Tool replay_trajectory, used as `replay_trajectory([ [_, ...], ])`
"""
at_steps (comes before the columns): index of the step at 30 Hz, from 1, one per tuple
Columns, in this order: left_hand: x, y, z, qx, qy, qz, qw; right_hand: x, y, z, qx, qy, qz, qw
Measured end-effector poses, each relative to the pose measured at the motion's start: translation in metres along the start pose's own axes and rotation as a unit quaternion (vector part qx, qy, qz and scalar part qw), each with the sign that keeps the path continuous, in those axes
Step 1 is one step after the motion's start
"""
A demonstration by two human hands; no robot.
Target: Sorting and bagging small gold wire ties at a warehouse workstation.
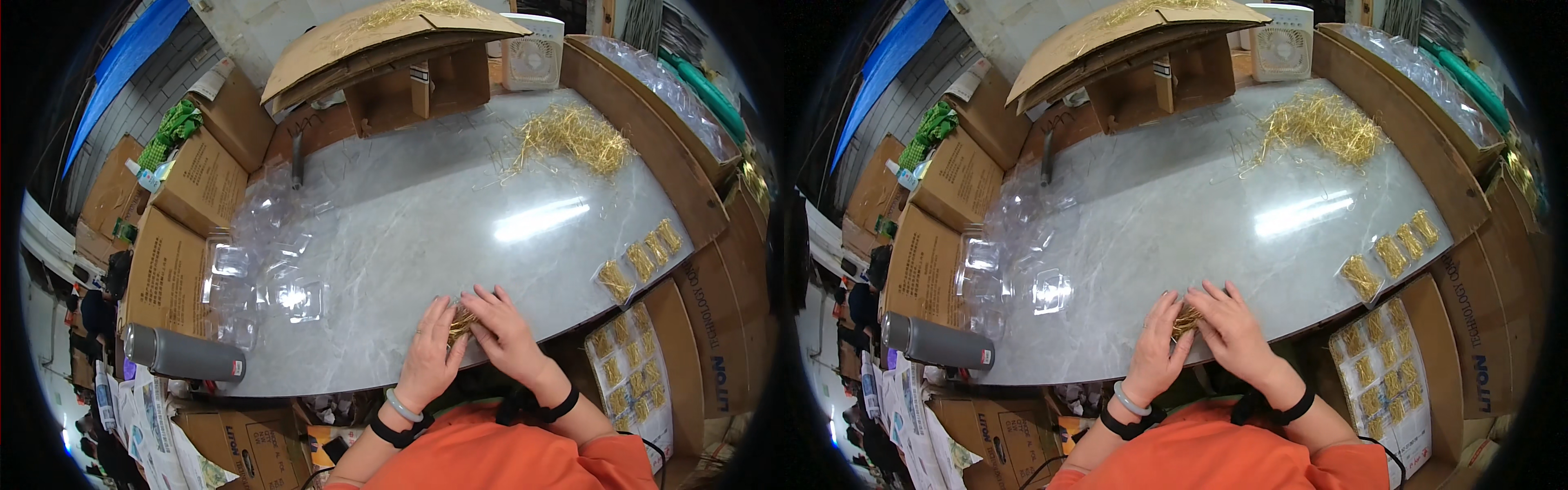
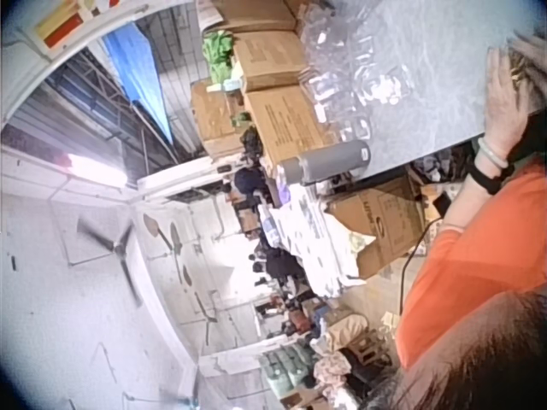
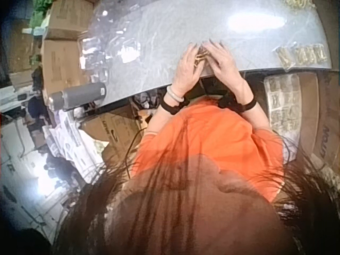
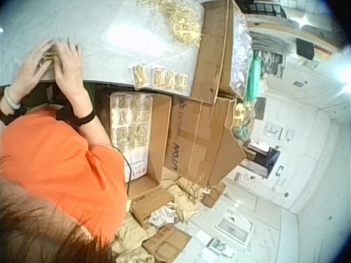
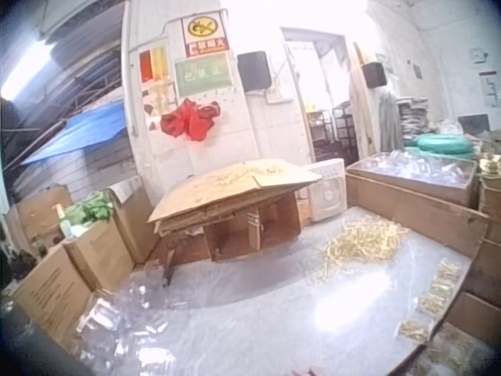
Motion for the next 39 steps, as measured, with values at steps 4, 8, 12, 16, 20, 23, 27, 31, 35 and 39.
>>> replay_trajectory([
  [4, -0.003, -0.002, -0.001, 0.014, 0.004, 0.004, 1.0, 0.001, -0.016, -0.006, -0.053, 0.044, -0.084, 0.994],
  [8, -0.007, -0.006, -0.002, 0.007, 0.025, -0.089, 0.996, -0.006, -0.014, -0.001, -0.035, 0.016, 0.018, 0.999],
  [12, -0.006, -0.002, 0.0, 0.019, 0.031, -0.079, 0.996, 0.008, -0.012, -0.004, -0.055, -0.004, 0.054, 0.997],
  [16, -0.005, 0.001, -0.001, 0.029, 0.033, -0.041, 0.998, 0.007, 0.001, -0.002, -0.024, -0.01, 0.095, 0.995],
  [20, -0.007, -0.002, -0.001, 0.026, 0.045, -0.035, 0.998, 0.003, 0.001, -0.002, -0.036, 0.005, 0.048, 0.998],
  [23, -0.003, -0.003, 0.001, 0.022, 0.035, -0.004, 0.999, -0.001, -0.003, 0.0, -0.061, 0.027, -0.008, 0.998],
  [27, 0.006, -0.002, 0.004, 0.014, -0.006, 0.077, 0.997, 0.019, 0.001, -0.005, -0.042, -0.017, 0.068, 0.997],
  [31, 0.01, -0.001, 0.005, 0.016, -0.023, 0.126, 0.992, 0.021, 0.009, -0.012, -0.064, -0.012, 0.122, 0.99],
  [35, 0.002, -0.011, 0.001, 0.027, 0.003, 0.146, 0.989, 0.008, 0.011, -0.013, -0.085, 0.022, 0.09, 0.992],
  [39, 0.009, -0.009, 0.003, 0.025, -0.009, 0.172, 0.985, 0.006, 0.01, -0.013, -0.097, 0.025, 0.062, 0.993],
])
Point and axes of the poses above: each hand's wrist, its own z-axis away from the middle knuckle, its own y-axis out of the palm, x = y × z, the point moved 5 cm from there along -z, towards the middle knuckle, and after that the axes turned 15 degrees about -z, right-handed, at the moved point
